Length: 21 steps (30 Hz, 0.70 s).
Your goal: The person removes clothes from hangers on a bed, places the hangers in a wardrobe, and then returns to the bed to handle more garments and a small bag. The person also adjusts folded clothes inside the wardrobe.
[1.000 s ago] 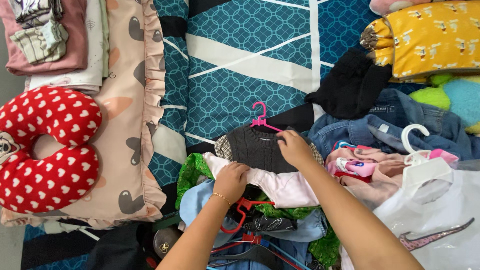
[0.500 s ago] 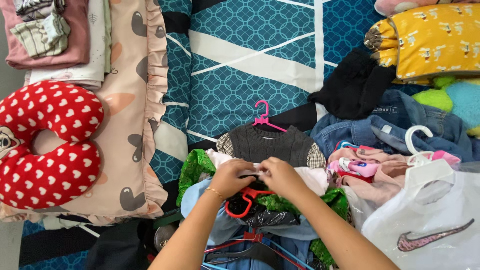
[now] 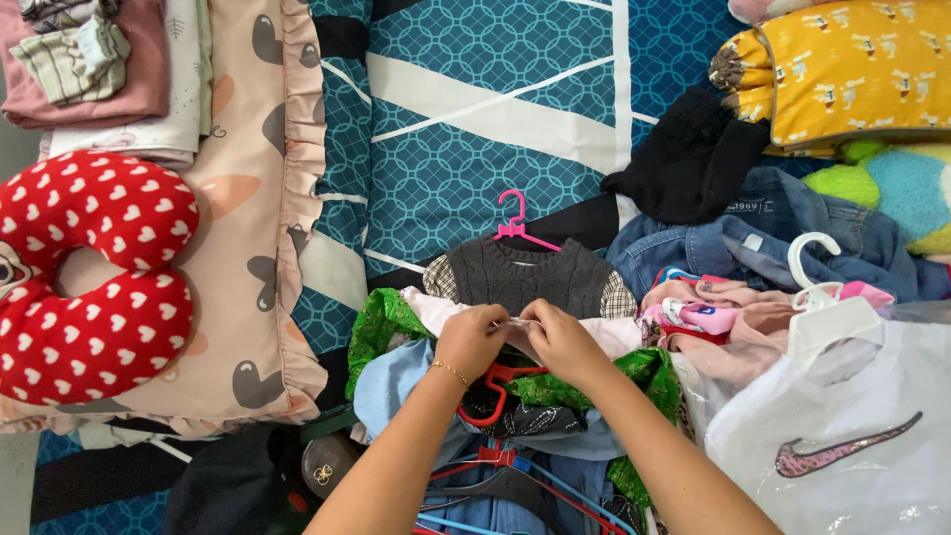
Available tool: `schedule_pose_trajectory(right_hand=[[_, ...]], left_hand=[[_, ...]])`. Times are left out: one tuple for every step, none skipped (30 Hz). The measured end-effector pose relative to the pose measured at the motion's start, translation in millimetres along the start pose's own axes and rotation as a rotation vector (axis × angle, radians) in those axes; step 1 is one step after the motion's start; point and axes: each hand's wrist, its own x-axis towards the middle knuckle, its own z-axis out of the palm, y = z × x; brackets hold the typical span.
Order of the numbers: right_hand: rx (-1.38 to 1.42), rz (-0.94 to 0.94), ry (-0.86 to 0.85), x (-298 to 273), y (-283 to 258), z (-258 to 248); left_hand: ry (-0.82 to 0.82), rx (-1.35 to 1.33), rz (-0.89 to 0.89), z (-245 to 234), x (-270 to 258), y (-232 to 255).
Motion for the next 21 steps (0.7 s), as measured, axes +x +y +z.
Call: schedule_pose_trajectory(right_hand=[[0.066,0.003,-0.02,-1,-4,-2],[0.049,-0.019,-0.023,-1,-7,-5],[0.032,-0.041,-0.027,-1,-9,-7],[0.014,-0.061,-0.031,-1,-10,-9],[-0.019,-0.09,-0.017,-2,-9,-11],[-0.051,-0.119,-0.003,-2,-8,-11],[-0.084,-0.149,0.011,-2,-7,-11],[-0.069,-0.147,0.02,-1,-5,-9],[-0.054,-0.144,0.029,0,-3,-6],[-0.039,-0.141,0.037,1,-1,-4],[-0.042,-0.123,0.039,1,1,-1],[-0.046,-0.104,0.042,2,3,3],[-0.05,-0.086,0.045,3,5,6],[-0.102,-0.146,0.096,4,6,8],[-0.155,-0.205,0.148,4,7,10],[-0.206,-0.266,0.196,4,8,12],[-0.203,-0.252,0.175,4,9,13],[-0.199,-0.239,0.154,4,9,14],[-0.195,-0.226,0.133,4,10,14],[-0.171,-0.231,0.095,4,10,13],[-0.147,-0.235,0.057,5,10,11]], left_hand=[[0.018,-0.017,-0.027,0,0,0],[0.036,-0.034,-0.052,0,0,0],[0.055,-0.051,-0.077,1,0,0],[0.057,-0.033,-0.068,2,0,-1],[0.06,-0.015,-0.06,4,0,-1],[0.063,0.003,-0.051,5,0,-2],[0.056,0.012,-0.052,7,1,-2],[0.049,0.023,-0.054,7,1,-2],[0.043,0.034,-0.057,8,2,-2],[0.032,-0.002,-0.095,8,2,-1],[0.021,-0.038,-0.133,8,2,0],[0.009,-0.075,-0.169,7,2,2],[0.021,-0.07,-0.19,7,2,3],[0.034,-0.066,-0.21,8,1,5],[0.047,-0.061,-0.23,8,2,7],[0.036,-0.053,-0.255,9,1,7],[0.024,-0.044,-0.28,10,1,6],[0.013,-0.035,-0.304,11,0,5],[0.032,-0.003,-0.273,12,1,2],[0.05,0.026,-0.241,15,1,-1],[0.067,0.056,-0.21,17,2,-3]])
